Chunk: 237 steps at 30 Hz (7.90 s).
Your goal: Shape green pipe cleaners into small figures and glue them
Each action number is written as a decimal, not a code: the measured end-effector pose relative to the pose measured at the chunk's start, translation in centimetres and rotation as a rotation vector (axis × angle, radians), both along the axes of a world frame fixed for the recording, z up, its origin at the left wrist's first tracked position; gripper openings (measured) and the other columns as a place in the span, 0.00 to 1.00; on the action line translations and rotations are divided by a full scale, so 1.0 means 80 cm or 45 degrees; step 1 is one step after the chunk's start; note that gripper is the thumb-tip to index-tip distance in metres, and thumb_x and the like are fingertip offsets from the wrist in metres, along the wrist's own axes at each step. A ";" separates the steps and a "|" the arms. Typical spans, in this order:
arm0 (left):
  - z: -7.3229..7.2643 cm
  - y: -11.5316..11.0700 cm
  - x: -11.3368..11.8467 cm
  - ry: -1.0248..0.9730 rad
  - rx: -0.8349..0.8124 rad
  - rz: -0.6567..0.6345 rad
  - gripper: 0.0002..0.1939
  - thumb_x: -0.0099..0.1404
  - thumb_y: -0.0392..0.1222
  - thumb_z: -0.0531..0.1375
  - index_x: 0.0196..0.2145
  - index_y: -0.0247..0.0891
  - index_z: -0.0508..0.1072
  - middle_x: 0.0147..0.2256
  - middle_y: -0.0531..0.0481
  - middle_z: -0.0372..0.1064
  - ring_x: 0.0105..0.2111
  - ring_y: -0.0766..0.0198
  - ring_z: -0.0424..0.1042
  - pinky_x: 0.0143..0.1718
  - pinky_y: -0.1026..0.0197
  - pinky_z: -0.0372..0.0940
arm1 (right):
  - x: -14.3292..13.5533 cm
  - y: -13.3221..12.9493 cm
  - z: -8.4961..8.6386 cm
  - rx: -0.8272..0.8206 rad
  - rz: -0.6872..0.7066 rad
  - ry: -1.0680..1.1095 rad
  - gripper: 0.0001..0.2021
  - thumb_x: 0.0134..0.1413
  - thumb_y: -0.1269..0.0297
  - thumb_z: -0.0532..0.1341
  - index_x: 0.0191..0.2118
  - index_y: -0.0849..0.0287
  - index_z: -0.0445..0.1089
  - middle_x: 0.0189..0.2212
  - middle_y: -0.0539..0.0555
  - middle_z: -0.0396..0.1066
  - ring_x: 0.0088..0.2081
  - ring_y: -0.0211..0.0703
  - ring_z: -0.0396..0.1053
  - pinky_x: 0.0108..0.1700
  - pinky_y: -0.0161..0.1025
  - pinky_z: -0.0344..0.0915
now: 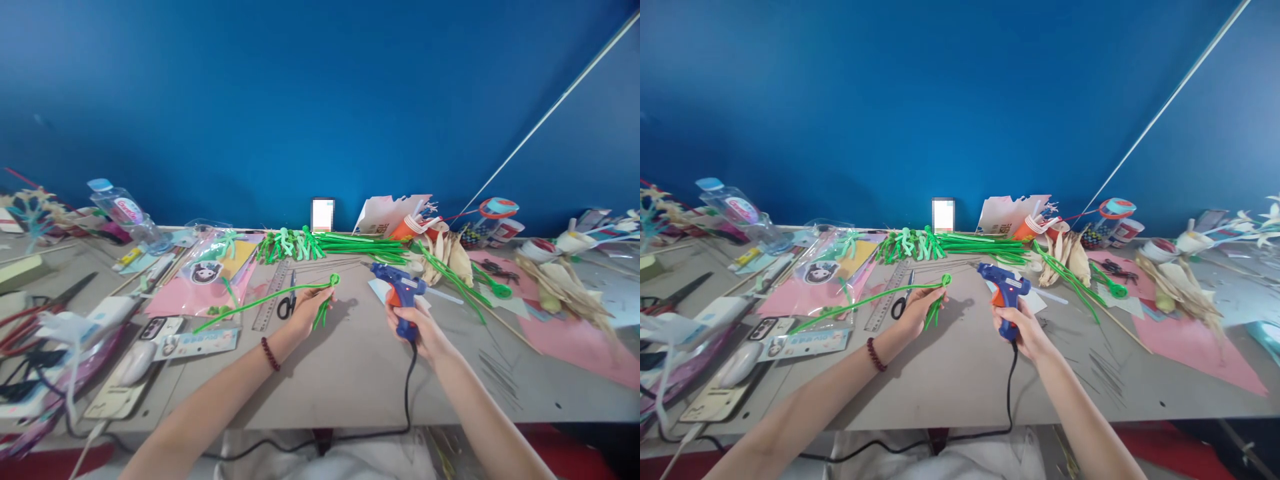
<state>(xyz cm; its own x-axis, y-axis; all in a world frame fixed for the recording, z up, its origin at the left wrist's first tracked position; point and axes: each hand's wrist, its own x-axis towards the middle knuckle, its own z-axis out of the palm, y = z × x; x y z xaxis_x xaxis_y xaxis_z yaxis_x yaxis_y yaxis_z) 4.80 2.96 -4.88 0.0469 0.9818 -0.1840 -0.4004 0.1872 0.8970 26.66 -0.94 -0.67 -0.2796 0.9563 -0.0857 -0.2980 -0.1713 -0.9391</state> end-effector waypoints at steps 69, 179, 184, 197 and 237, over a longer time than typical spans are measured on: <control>0.009 -0.013 0.003 0.112 0.142 -0.014 0.11 0.51 0.46 0.64 0.23 0.35 0.71 0.21 0.51 0.68 0.23 0.67 0.65 0.27 0.65 0.57 | -0.046 -0.023 -0.059 0.751 -0.350 -1.070 0.08 0.51 0.61 0.59 0.31 0.59 0.72 0.26 0.55 0.74 0.28 0.48 0.71 0.34 0.40 0.67; 0.020 -0.016 0.005 -0.023 0.160 -0.006 0.12 0.51 0.47 0.64 0.23 0.35 0.71 0.22 0.52 0.66 0.21 0.70 0.63 0.25 0.66 0.59 | -0.052 -0.026 -0.054 1.049 -0.497 -1.315 0.12 0.55 0.59 0.55 0.30 0.60 0.70 0.22 0.55 0.74 0.23 0.44 0.72 0.27 0.35 0.67; 0.019 -0.015 0.004 -0.007 0.175 0.013 0.11 0.51 0.46 0.64 0.24 0.35 0.71 0.21 0.53 0.65 0.21 0.70 0.63 0.24 0.66 0.58 | -0.047 -0.023 -0.061 1.031 -0.552 -1.330 0.12 0.55 0.59 0.56 0.30 0.61 0.71 0.23 0.56 0.74 0.24 0.46 0.73 0.28 0.36 0.68; 0.014 -0.011 0.006 0.092 0.067 0.187 0.12 0.44 0.44 0.67 0.24 0.33 0.73 0.20 0.52 0.67 0.20 0.69 0.64 0.23 0.65 0.59 | -0.042 -0.014 -0.045 0.447 -0.354 -0.585 0.19 0.56 0.51 0.54 0.24 0.61 0.64 0.14 0.48 0.60 0.17 0.34 0.58 0.20 0.32 0.57; 0.003 -0.008 0.005 0.189 0.142 0.194 0.12 0.47 0.45 0.66 0.25 0.35 0.72 0.21 0.53 0.66 0.21 0.68 0.65 0.22 0.65 0.60 | 0.067 0.018 -0.017 -0.105 0.143 -2.383 0.36 0.60 0.47 0.34 0.31 0.62 0.75 0.35 0.67 0.74 0.40 0.60 0.72 0.40 0.49 0.63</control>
<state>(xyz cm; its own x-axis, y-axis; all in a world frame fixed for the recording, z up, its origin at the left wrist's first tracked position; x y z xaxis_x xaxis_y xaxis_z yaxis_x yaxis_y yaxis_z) 5.22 2.29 -4.65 -0.1231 0.9901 -0.0680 -0.2786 0.0313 0.9599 32.00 0.50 -2.05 0.1654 0.9205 -0.3541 0.9852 -0.1705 0.0169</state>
